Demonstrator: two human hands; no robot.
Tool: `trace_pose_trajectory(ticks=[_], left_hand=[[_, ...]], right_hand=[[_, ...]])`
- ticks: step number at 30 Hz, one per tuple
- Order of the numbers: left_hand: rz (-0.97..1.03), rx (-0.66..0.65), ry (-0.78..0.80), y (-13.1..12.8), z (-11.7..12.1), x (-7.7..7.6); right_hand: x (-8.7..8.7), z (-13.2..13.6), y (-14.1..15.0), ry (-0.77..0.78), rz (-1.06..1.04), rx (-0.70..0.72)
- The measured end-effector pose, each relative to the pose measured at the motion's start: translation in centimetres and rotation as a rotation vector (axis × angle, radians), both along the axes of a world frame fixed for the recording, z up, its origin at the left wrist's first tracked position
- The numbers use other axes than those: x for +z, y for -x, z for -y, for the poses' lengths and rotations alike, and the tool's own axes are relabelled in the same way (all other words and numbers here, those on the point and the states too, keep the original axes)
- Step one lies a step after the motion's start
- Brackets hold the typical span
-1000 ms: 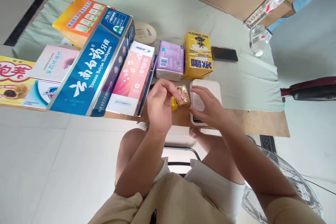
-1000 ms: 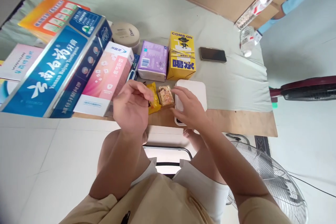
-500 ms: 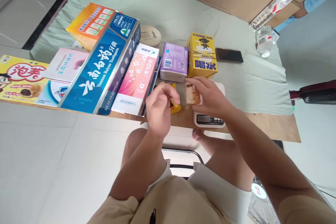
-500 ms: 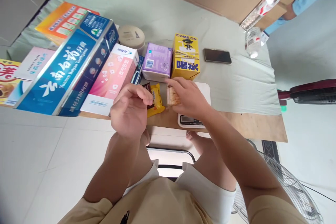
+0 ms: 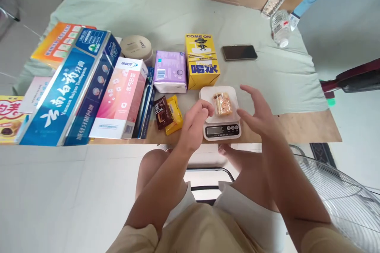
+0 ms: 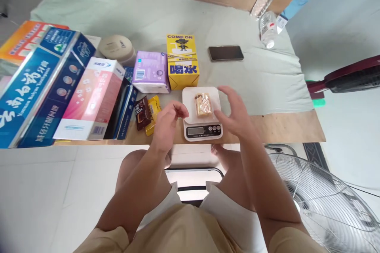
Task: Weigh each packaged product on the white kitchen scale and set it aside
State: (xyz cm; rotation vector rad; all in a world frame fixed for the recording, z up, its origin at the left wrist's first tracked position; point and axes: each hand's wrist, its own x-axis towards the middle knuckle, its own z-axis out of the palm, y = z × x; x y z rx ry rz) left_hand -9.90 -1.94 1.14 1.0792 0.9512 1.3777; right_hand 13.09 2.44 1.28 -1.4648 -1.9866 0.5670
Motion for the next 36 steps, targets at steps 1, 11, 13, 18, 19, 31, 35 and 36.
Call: trace_pose_trajectory(ticks=[1, 11, 13, 18, 19, 31, 35, 36], left_hand=[[-0.106, 0.004, -0.011, -0.2, -0.1, 0.0], [-0.697, 0.176, -0.209, -0.8, -1.8, -1.7], [-0.702, 0.17, -0.217, -0.5, -1.9, -1.7], [-0.752, 0.061, -0.25, -0.3, -1.6, -1.5], [-0.765, 0.033, -0.259, -0.4, -1.5, -1.5], [-0.809, -0.138, -0.42, -2.5, -0.3, -1.3], [-0.772, 0.213, -0.515, -1.9, -0.9, -1.4], [-0.747, 0.288, -0.538, -1.4, -1.1, -1.3]], right_hand=[[-0.6, 0.2, -0.4, -0.011, -0.078, -0.084], [-3.4, 0.9, 0.1, 0.026, -0.226, -0.22], [-3.2, 1.3, 0.2, 0.027, -0.22, -0.23], [-3.1, 2.0, 1.0, -0.004, -0.121, -0.111], [-3.1, 2.0, 1.3, -0.003, -0.099, -0.086], [-4.1, 2.1, 0.9, -0.016, -0.536, -0.301], [-4.1, 1.1, -1.4, 0.025, -0.478, -0.507], [-4.2, 0.9, -1.8, 0.077, -0.441, -0.53]])
